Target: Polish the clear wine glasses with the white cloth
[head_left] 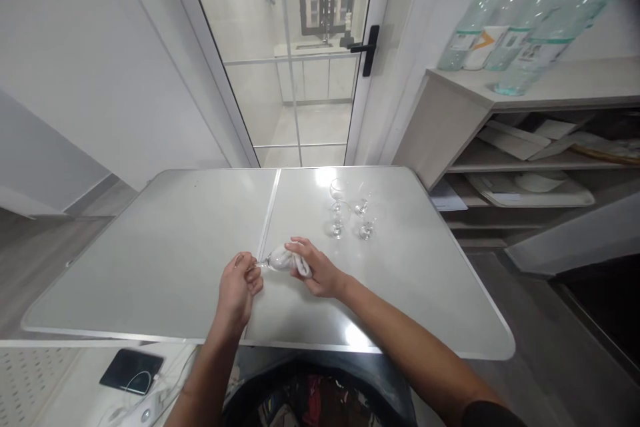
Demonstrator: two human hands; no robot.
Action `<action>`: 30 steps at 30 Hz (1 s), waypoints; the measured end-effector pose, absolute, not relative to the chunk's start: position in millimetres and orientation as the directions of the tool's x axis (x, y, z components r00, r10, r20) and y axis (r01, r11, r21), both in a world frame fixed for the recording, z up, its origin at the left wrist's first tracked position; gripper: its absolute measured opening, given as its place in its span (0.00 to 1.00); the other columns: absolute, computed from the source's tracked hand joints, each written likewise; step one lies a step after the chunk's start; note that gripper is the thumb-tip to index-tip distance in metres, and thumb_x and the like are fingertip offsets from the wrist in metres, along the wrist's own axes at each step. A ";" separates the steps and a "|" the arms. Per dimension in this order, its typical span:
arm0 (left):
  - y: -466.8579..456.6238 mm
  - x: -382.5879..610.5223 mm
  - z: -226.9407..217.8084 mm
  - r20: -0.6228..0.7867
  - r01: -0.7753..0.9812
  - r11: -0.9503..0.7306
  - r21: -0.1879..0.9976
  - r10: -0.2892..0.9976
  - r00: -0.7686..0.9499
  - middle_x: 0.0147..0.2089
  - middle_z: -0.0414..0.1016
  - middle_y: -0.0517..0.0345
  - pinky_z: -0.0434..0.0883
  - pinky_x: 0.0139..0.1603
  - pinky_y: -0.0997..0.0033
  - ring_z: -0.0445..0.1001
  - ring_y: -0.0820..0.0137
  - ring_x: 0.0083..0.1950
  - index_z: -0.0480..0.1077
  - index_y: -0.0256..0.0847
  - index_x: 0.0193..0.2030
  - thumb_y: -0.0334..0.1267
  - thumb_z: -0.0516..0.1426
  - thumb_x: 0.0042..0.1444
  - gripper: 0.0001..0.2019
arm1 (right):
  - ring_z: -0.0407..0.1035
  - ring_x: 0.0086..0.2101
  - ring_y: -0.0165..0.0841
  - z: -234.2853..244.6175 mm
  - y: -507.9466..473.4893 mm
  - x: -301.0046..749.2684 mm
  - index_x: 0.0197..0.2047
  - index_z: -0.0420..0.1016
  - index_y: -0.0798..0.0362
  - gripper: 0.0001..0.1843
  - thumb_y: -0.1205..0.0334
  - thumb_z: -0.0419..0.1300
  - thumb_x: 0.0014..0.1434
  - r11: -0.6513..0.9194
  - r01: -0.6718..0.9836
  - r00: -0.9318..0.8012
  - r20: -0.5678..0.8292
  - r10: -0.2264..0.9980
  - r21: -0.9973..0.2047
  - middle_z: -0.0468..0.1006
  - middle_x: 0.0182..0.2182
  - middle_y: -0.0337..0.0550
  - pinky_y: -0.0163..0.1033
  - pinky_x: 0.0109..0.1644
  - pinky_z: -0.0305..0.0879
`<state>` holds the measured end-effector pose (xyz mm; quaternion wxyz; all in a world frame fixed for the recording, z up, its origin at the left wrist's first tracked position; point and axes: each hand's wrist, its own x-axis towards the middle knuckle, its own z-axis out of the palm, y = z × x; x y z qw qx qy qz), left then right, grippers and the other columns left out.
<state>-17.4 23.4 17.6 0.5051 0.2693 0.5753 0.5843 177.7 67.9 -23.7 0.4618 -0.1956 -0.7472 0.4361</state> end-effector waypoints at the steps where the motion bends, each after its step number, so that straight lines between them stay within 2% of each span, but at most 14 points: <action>1: 24.5 -18.1 19.8 -0.272 -0.283 0.177 0.943 0.899 -0.342 0.29 0.54 0.67 0.48 0.19 0.78 0.50 0.79 0.22 0.57 0.42 0.30 0.46 0.64 0.53 0.19 | 0.68 0.41 0.40 -24.8 67.6 177.6 0.65 0.66 0.46 0.26 0.51 0.59 0.66 0.565 -0.102 -0.501 0.533 0.682 -0.818 0.74 0.42 0.46 0.54 0.58 0.64; 3: 25.5 -20.4 24.0 -0.174 -0.174 0.114 0.978 0.910 -0.378 0.28 0.55 0.65 0.50 0.20 0.77 0.51 0.77 0.23 0.60 0.42 0.30 0.47 0.62 0.55 0.17 | 0.68 0.41 0.41 -24.2 67.0 175.9 0.65 0.67 0.45 0.26 0.51 0.60 0.66 0.486 -0.107 -0.449 0.478 0.755 -0.867 0.73 0.39 0.45 0.51 0.55 0.65; 6: 23.2 -23.7 28.0 0.117 0.162 -0.059 0.985 0.918 -0.379 0.30 0.58 0.62 0.59 0.26 0.74 0.57 0.72 0.28 0.64 0.43 0.32 0.46 0.60 0.60 0.12 | 0.65 0.34 0.35 -17.9 67.4 171.6 0.65 0.66 0.46 0.29 0.49 0.63 0.64 0.161 -0.245 -0.349 0.243 0.905 -0.956 0.70 0.34 0.40 0.41 0.42 0.66; 8: 20.5 -24.4 27.5 0.289 0.356 -0.182 0.917 0.916 -0.279 0.32 0.61 0.58 0.64 0.33 0.70 0.60 0.69 0.32 0.66 0.43 0.33 0.44 0.59 0.60 0.10 | 0.62 0.30 0.32 -14.1 69.1 168.6 0.64 0.66 0.46 0.33 0.48 0.68 0.59 -0.045 -0.382 -0.325 0.088 0.941 -0.923 0.67 0.31 0.36 0.36 0.37 0.64; 10: 18.6 -23.5 24.1 0.385 0.450 -0.270 0.851 0.904 -0.186 0.33 0.63 0.56 0.65 0.38 0.67 0.62 0.66 0.35 0.66 0.42 0.31 0.43 0.59 0.60 0.10 | 0.62 0.30 0.31 -12.9 70.8 166.7 0.63 0.66 0.47 0.35 0.47 0.70 0.56 -0.171 -0.472 -0.305 -0.022 0.952 -0.865 0.67 0.31 0.36 0.35 0.36 0.63; 12: 18.5 -21.4 18.5 0.386 0.443 -0.260 0.858 0.895 -0.223 0.33 0.63 0.56 0.65 0.38 0.67 0.61 0.67 0.35 0.65 0.42 0.31 0.43 0.59 0.60 0.10 | 0.62 0.31 0.31 -14.1 71.2 167.0 0.64 0.65 0.47 0.36 0.46 0.69 0.57 -0.211 -0.489 -0.319 -0.051 0.946 -0.846 0.67 0.32 0.36 0.35 0.36 0.64; 14: 20.9 -19.8 12.5 0.256 0.291 -0.150 0.945 0.893 -0.371 0.33 0.61 0.59 0.62 0.32 0.70 0.59 0.69 0.31 0.64 0.43 0.33 0.45 0.58 0.62 0.11 | 0.63 0.31 0.32 -16.3 69.8 169.8 0.68 0.60 0.46 0.37 0.45 0.66 0.61 -0.138 -0.420 -0.359 0.024 0.933 -0.897 0.67 0.33 0.37 0.36 0.38 0.65; 17: 27.7 -21.3 7.2 -0.141 -0.106 0.105 0.989 0.891 -0.432 0.31 0.59 0.62 0.54 0.23 0.75 0.56 0.74 0.27 0.61 0.42 0.32 0.48 0.60 0.58 0.14 | 0.65 0.35 0.35 -19.2 65.8 175.3 0.70 0.59 0.47 0.36 0.44 0.62 0.64 0.190 -0.211 -0.418 0.265 0.869 -0.959 0.71 0.40 0.43 0.41 0.44 0.67; 19: 31.2 -24.2 7.6 -0.288 -0.241 0.208 0.948 0.882 -0.373 0.30 0.58 0.62 0.52 0.22 0.76 0.56 0.75 0.26 0.59 0.41 0.29 0.47 0.63 0.53 0.17 | 0.66 0.37 0.37 -20.2 63.8 176.7 0.67 0.64 0.47 0.31 0.44 0.61 0.65 0.361 -0.109 -0.450 0.370 0.813 -0.926 0.73 0.44 0.47 0.44 0.48 0.67; 21: 31.1 -25.9 10.3 -0.240 -0.211 0.171 0.962 0.899 -0.366 0.30 0.56 0.63 0.52 0.22 0.76 0.54 0.75 0.26 0.59 0.41 0.28 0.48 0.63 0.54 0.18 | 0.65 0.36 0.37 -20.3 63.5 174.8 0.65 0.66 0.47 0.29 0.45 0.60 0.65 0.352 -0.101 -0.419 0.360 0.833 -0.931 0.73 0.41 0.46 0.45 0.47 0.67; 24: 24.4 -23.3 14.4 0.067 0.074 -0.042 0.996 0.925 -0.375 0.30 0.55 0.63 0.57 0.26 0.74 0.54 0.73 0.28 0.62 0.42 0.31 0.46 0.59 0.61 0.14 | 0.64 0.33 0.34 -19.5 66.5 167.9 0.65 0.65 0.46 0.31 0.46 0.64 0.63 0.079 -0.262 -0.312 0.162 0.936 -0.962 0.69 0.34 0.40 0.40 0.42 0.66; 27: 16.9 -16.5 12.7 0.333 0.355 -0.208 0.912 0.879 -0.340 0.32 0.61 0.58 0.64 0.34 0.70 0.61 0.68 0.34 0.65 0.42 0.30 0.43 0.59 0.61 0.11 | 0.64 0.32 0.33 -19.2 70.5 162.6 0.64 0.64 0.46 0.36 0.45 0.69 0.57 -0.179 -0.439 -0.305 -0.041 0.951 -0.880 0.68 0.34 0.37 0.36 0.38 0.64; 29: 16.2 -13.0 8.0 0.342 0.369 -0.192 0.909 0.851 -0.399 0.32 0.62 0.57 0.65 0.35 0.69 0.62 0.68 0.34 0.65 0.42 0.31 0.44 0.59 0.61 0.11 | 0.64 0.31 0.32 -19.1 71.5 163.2 0.64 0.64 0.47 0.37 0.43 0.69 0.57 -0.221 -0.457 -0.335 -0.064 0.940 -0.861 0.68 0.33 0.37 0.36 0.37 0.63; 30: 17.7 -12.3 5.2 0.276 0.310 -0.141 0.940 0.849 -0.450 0.31 0.61 0.59 0.64 0.32 0.70 0.61 0.69 0.32 0.65 0.43 0.32 0.45 0.59 0.61 0.11 | 0.63 0.31 0.32 -19.0 71.2 164.8 0.64 0.63 0.46 0.36 0.43 0.68 0.58 -0.196 -0.430 -0.357 -0.033 0.934 -0.881 0.68 0.32 0.36 0.36 0.37 0.63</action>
